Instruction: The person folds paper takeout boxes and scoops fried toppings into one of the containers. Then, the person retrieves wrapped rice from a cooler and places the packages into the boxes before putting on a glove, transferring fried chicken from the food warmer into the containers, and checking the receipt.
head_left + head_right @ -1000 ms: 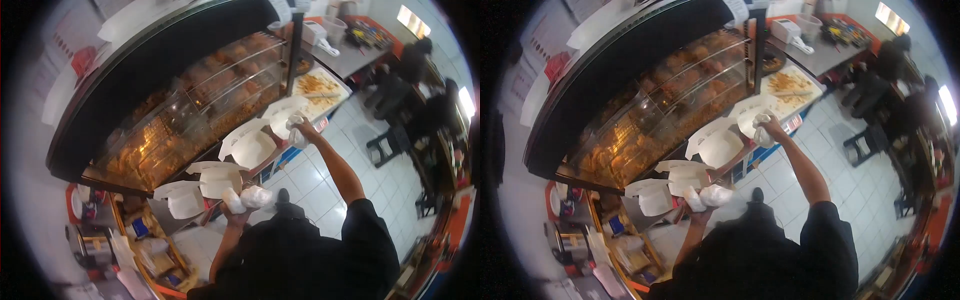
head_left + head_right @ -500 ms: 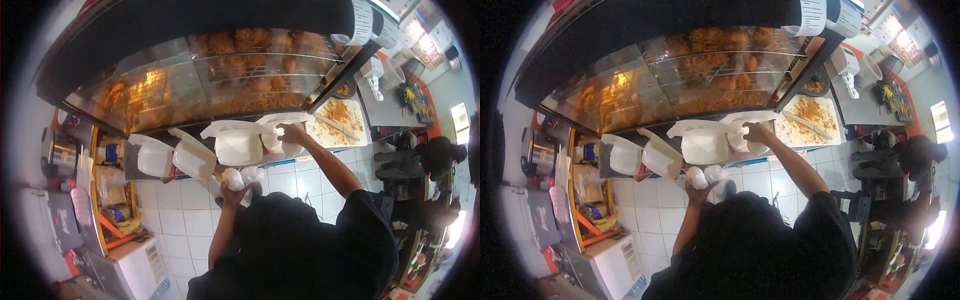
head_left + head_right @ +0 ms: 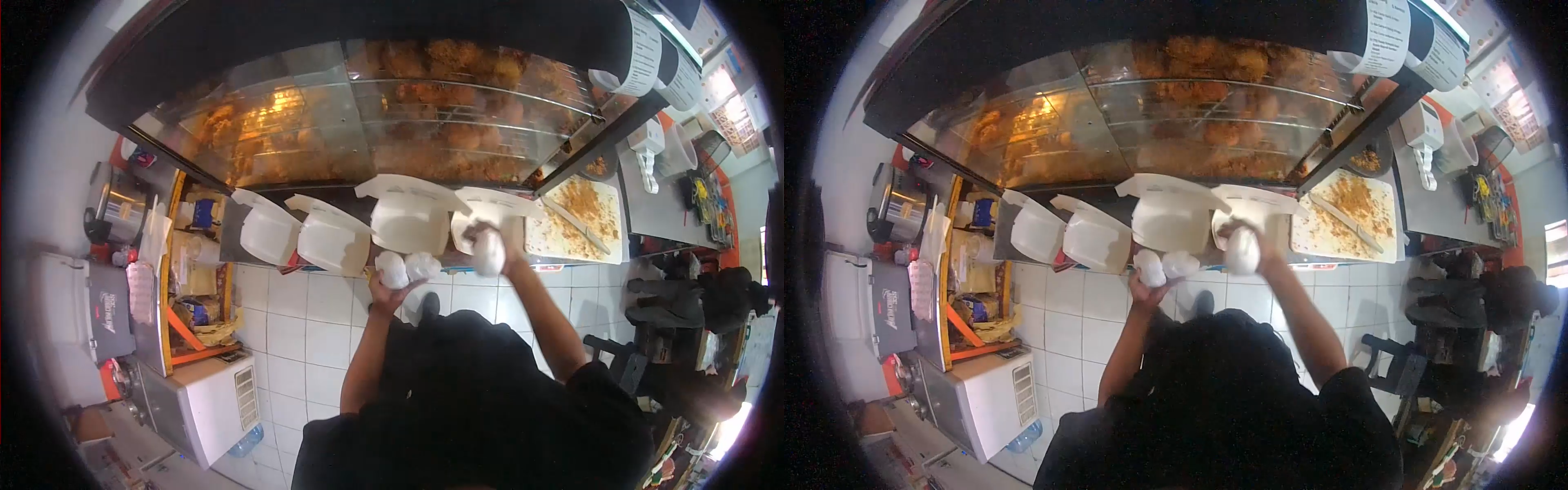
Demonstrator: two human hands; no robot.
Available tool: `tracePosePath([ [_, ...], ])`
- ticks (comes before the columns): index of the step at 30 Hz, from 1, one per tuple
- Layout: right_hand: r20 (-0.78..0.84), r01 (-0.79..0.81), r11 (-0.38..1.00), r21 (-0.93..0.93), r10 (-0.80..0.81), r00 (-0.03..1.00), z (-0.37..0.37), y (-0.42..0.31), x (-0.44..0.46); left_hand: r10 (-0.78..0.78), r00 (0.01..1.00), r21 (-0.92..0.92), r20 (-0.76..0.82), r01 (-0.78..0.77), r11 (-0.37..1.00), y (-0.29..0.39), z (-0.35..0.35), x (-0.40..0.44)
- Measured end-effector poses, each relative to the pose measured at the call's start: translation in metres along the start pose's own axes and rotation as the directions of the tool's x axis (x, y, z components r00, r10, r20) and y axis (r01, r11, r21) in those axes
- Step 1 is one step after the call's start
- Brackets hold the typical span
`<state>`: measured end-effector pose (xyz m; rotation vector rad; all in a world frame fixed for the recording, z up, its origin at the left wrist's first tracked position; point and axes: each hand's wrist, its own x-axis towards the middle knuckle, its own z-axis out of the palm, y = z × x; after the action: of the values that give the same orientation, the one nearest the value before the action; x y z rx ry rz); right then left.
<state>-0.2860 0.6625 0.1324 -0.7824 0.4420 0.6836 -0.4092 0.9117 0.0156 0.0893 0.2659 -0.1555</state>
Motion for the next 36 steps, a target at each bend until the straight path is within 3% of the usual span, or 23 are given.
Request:
tracePosePath([
  [1,0.606,-0.364,0.917,0.161,0.199,0.77,-0.021,0.027,0.04,0.074,0.996,0.22,-0.044,-0.063,0.974,-0.001,0.006,-0.009],
  [3,0.363,-0.27,0.94,0.21,0.181,0.914,-0.003,0.064,0.068,0.167,0.983,0.441,-0.079,-0.116,0.89,0.008,0.01,-0.036],
  [4,0.245,-0.198,0.96,0.2,0.147,0.958,0.016,0.072,0.075,0.069,0.996,0.309,-0.048,-0.051,0.95,0.018,0.01,-0.048],
  [5,0.073,0.046,0.993,-0.104,-0.039,0.997,-0.004,0.097,0.127,-0.027,1.0,0.171,-0.009,0.028,0.985,0.025,0.008,-0.061],
  [6,-0.008,0.195,0.928,-0.317,-0.208,0.978,0.012,0.096,0.138,-0.021,1.0,0.178,-0.017,0.023,0.984,0.032,0.003,-0.072],
  [7,-0.093,0.262,0.781,-0.566,-0.376,0.922,0.028,0.095,0.149,-0.029,0.999,0.178,-0.029,0.034,0.983,0.04,-0.002,-0.081],
  [8,-0.171,0.224,0.605,-0.764,-0.524,0.834,0.044,0.094,0.159,-0.028,0.999,0.18,-0.037,0.034,0.983,0.049,-0.007,-0.086],
  [9,-0.227,-0.092,0.34,-0.936,-0.383,0.896,0.06,0.083,0.166,-0.027,0.999,0.182,-0.044,0.034,0.983,0.059,-0.009,-0.091],
  [10,-0.289,0.093,0.683,-0.724,-0.424,0.859,0.063,0.102,0.188,0.005,0.998,0.209,-0.07,0.01,0.978,0.067,-0.009,-0.095],
  [12,-0.236,0.022,0.479,-0.878,-0.472,0.849,0.061,0.115,0.211,0.045,0.993,0.225,-0.105,-0.02,0.974,0.087,-0.014,-0.102],
  [13,-0.241,0.009,0.476,-0.879,-0.461,0.854,0.063,0.12,0.211,0.045,0.988,0.218,-0.148,-0.012,0.976,0.1,-0.019,-0.102],
  [15,0.017,0.079,0.073,-0.994,-0.614,0.789,0.068,0.121,0.212,0.053,0.99,0.225,-0.13,-0.022,0.974,0.123,-0.026,-0.103],
  [16,0.02,0.078,0.066,-0.995,-0.621,0.783,0.065,0.118,0.214,0.057,0.991,0.229,-0.121,-0.028,0.973,0.134,-0.025,-0.103],
  [18,0.172,0.207,-0.04,-0.978,-0.719,0.673,0.055,0.13,0.204,0.024,1.0,0.352,-0.019,-0.015,0.936,0.165,-0.024,-0.108],
  [20,0.137,0.206,-0.015,-0.978,-0.793,0.594,0.07,0.128,0.161,-0.05,0.999,0.324,-0.005,0.049,0.945,0.193,-0.024,-0.109],
  [22,0.06,-0.001,-0.078,-0.997,-0.779,0.624,0.098,0.115,0.111,-0.12,0.993,0.302,0.018,0.109,0.947,0.215,-0.014,-0.103],
  [24,0.266,0.433,-0.098,-0.896,-0.9,0.346,0.075,0.121,0.103,-0.113,0.994,0.31,-0.006,0.11,0.945,0.233,0.015,-0.105],
  [26,-0.138,0.455,0.415,-0.788,-0.839,0.526,0.148,0.124,0.03,-0.132,0.991,0.274,-0.006,0.128,0.953,0.25,0.038,-0.1],
  [28,-0.072,0.471,0.553,-0.687,-0.697,0.713,0.152,0.162,0.007,-0.191,0.973,0.273,0.131,0.149,0.95,0.261,0.055,-0.097],
  [30,0.213,0.504,0.451,-0.737,-0.553,0.805,0.191,0.207,0.006,-0.279,0.946,0.271,0.166,0.229,0.935,0.262,0.059,-0.084],
  [33,0.247,0.492,0.588,-0.642,-0.45,0.858,0.225,0.236,0.017,-0.355,0.914,0.306,0.196,0.286,0.908,0.262,0.034,-0.07],
  [35,0.065,0.211,0.862,-0.461,-0.204,0.977,0.208,0.237,0.058,-0.306,0.938,0.295,0.161,0.25,0.922,0.27,0.036,-0.075],
  [36,0.07,0.208,0.864,-0.458,-0.199,0.978,0.214,0.236,0.068,-0.3,0.941,0.298,0.157,0.245,0.923,0.278,0.043,-0.082],
])
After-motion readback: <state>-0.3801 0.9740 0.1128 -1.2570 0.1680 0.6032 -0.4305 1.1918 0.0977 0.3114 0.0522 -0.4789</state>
